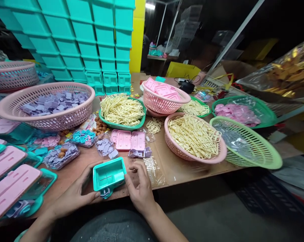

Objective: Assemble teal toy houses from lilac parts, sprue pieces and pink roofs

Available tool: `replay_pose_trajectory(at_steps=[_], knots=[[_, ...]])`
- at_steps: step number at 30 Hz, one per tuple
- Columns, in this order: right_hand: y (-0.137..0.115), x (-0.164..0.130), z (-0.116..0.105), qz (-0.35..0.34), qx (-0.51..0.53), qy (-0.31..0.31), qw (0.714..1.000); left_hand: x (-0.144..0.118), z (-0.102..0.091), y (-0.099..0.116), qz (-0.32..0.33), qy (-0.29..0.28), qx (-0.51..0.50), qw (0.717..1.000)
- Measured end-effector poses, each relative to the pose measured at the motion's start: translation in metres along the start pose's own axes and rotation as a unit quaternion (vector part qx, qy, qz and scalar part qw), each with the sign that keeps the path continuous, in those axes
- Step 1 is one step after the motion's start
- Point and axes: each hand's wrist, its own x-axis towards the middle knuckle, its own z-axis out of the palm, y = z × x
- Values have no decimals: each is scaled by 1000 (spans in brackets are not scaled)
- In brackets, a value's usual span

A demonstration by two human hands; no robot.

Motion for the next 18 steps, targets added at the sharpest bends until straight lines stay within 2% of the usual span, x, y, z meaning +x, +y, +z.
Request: replay_pose_trajectory(at_steps=[4,7,9,11,14,18], knots=[[8,21,1,-50,-9,-23,998,-1,-9,0,-24,5,48,999],[21,55,-13,-57,-80,2,995,2,-18,14,-1,77,92,993],[38,81,-27,-29,-128,21,991,18,-19,33,31,131,96,986],[60,106,-39,-2,-161,43,986,50,-14,56,83,155,109,978],[90,130,-50,24,-180,49,982,121,4,86,156,126,132,971],[111,135,-49,41,-192,22,980,212,21,97,157,133,136,969]])
